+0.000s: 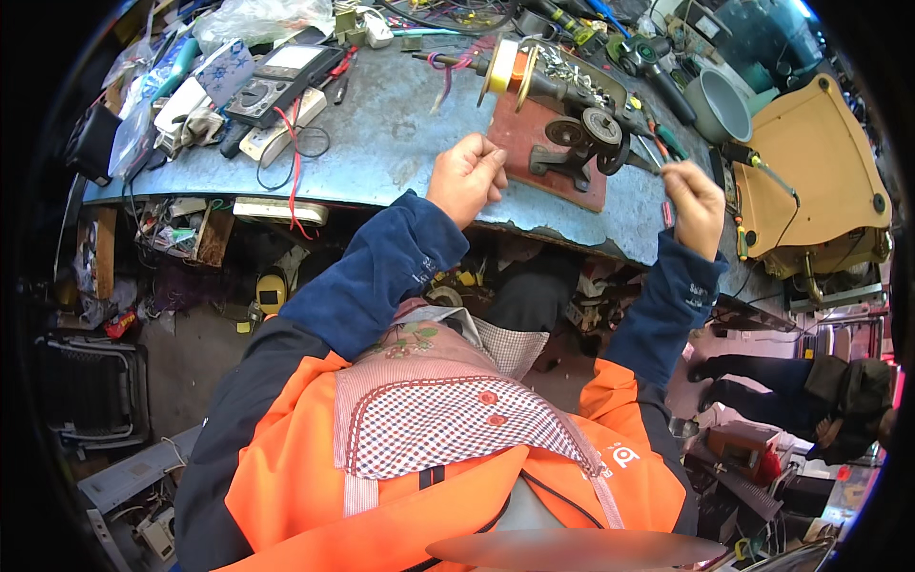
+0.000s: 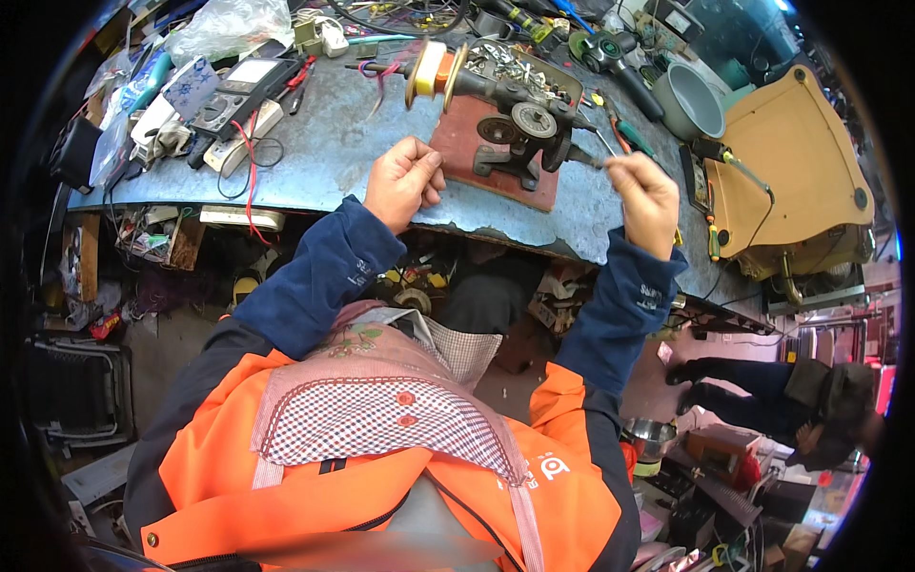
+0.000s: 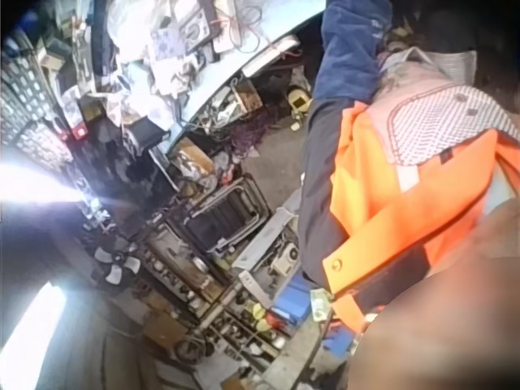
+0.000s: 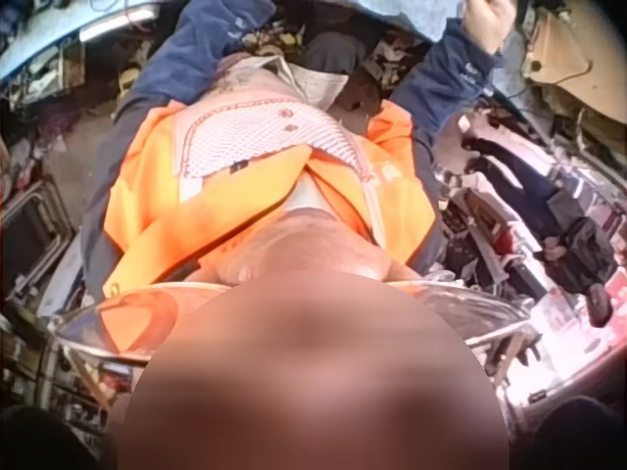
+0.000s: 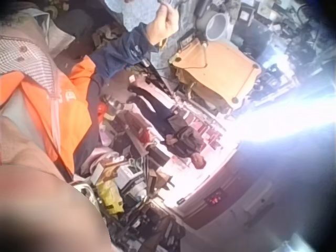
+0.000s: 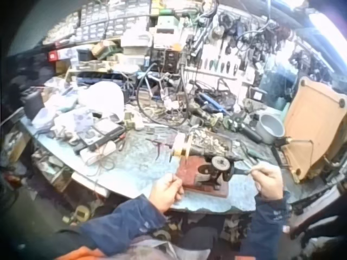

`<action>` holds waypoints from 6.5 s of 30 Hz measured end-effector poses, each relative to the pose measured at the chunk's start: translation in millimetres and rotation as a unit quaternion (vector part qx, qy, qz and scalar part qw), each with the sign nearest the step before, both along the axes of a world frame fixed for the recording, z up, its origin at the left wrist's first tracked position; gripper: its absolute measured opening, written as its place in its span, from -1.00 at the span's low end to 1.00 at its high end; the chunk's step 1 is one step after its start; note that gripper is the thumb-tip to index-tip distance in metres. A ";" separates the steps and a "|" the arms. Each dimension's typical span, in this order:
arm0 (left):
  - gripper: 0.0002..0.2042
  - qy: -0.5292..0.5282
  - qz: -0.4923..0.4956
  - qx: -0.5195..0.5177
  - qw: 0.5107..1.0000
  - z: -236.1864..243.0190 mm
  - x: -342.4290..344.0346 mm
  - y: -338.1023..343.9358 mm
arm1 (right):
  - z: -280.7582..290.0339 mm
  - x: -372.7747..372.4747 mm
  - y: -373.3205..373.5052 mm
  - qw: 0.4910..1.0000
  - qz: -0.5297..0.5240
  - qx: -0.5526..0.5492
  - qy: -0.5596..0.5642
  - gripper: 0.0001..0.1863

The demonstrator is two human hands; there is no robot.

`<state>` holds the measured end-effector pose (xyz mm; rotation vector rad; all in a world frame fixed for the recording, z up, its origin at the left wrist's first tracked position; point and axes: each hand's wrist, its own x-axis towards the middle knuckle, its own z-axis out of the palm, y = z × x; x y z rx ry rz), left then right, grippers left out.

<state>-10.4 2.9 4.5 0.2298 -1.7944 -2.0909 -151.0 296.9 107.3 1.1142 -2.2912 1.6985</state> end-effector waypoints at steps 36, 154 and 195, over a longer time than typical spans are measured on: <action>-0.86 0.015 0.012 0.035 0.999 -2.1 0.3 -2.0 | -7.9 4.4 12.0 0.999 0.011 0.033 -0.027 -0.88; -0.86 -0.014 0.047 0.026 0.998 4.1 -1.7 0.5 | -64.3 -64.9 -38.0 0.970 -0.159 0.092 0.161 -0.85; -0.85 -0.002 0.032 -0.019 0.999 -0.5 -0.1 2.4 | -63.7 -22.7 -15.3 0.957 -0.085 0.238 0.142 -0.82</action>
